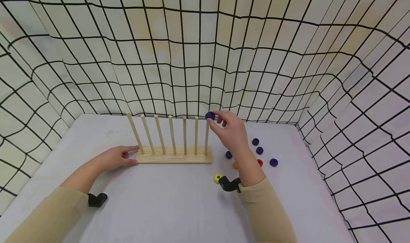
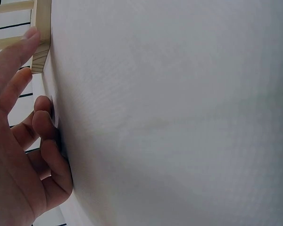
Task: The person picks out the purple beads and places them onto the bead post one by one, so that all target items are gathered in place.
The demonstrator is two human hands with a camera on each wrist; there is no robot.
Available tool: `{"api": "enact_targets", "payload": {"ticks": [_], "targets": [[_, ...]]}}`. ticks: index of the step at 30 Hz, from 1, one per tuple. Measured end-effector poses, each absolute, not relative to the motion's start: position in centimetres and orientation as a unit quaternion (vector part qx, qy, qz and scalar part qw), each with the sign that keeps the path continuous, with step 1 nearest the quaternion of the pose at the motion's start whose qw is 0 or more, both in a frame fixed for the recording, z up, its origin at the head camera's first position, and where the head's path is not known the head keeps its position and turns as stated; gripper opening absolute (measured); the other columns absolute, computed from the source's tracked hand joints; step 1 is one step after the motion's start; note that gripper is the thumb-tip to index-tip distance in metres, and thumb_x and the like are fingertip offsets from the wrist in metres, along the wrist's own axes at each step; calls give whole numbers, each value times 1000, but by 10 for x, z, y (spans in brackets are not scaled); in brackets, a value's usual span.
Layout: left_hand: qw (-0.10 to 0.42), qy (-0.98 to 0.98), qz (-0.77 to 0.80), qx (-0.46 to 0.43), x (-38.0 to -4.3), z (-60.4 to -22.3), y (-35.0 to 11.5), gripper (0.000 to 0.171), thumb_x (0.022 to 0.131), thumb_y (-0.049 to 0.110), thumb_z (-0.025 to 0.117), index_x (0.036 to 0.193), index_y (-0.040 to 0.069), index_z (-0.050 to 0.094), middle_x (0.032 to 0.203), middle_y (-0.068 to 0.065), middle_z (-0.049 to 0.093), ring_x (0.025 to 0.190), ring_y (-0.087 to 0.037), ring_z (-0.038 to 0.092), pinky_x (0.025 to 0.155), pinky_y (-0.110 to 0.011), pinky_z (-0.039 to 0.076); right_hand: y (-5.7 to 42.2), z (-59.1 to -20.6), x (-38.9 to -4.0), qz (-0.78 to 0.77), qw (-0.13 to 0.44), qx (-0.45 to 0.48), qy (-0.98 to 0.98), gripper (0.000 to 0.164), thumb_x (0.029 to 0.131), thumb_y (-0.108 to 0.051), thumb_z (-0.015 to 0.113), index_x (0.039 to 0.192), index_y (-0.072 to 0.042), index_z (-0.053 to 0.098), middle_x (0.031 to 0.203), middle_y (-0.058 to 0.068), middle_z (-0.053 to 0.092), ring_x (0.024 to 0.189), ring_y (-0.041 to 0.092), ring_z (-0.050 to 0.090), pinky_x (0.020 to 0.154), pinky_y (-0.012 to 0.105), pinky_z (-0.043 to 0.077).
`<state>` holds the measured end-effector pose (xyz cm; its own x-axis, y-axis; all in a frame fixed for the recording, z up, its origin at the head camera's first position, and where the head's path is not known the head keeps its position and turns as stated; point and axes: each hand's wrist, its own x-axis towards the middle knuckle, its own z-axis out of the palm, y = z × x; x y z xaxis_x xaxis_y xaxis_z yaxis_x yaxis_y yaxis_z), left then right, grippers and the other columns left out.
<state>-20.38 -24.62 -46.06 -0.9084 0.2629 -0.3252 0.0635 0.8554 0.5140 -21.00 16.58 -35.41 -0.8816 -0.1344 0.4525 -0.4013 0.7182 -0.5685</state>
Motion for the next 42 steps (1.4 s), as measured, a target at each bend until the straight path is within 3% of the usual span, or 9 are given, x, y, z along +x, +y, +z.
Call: {"api": "enact_targets", "payload": {"ticks": [10,20,37,42], "targets": [[197,943,256,84,-203,-460,-246,77,87,44,75,151,15,44,78,-5,45,69,-19,41,62,-34,32,161,-358,-213,372,201,160,-892,35,94,-30,70,123,-11,69,96,9,63,83,19,51,72,35,45],[198,944,251,83,-204,-462,-246,77,86,45,75,151,15,44,79,-5,46,70,-19,41,62,-34,33,157,-361,-214,375,196,159,-892,35,94,-33,70,122,-13,69,95,1,60,85,19,52,72,34,45],[200,944,249,80,-204,-461,-246,77,87,45,75,151,15,44,79,-6,46,70,-19,41,62,-34,33,159,-365,-215,373,198,154,-893,31,93,-31,72,118,-12,71,95,11,63,84,21,52,71,35,45],[201,944,252,77,-203,-460,-246,77,86,45,75,151,16,44,79,-6,46,70,-19,41,62,-34,33,160,-365,-215,377,194,149,-893,32,93,-32,72,118,-12,71,94,7,61,84,20,52,72,35,45]]}}
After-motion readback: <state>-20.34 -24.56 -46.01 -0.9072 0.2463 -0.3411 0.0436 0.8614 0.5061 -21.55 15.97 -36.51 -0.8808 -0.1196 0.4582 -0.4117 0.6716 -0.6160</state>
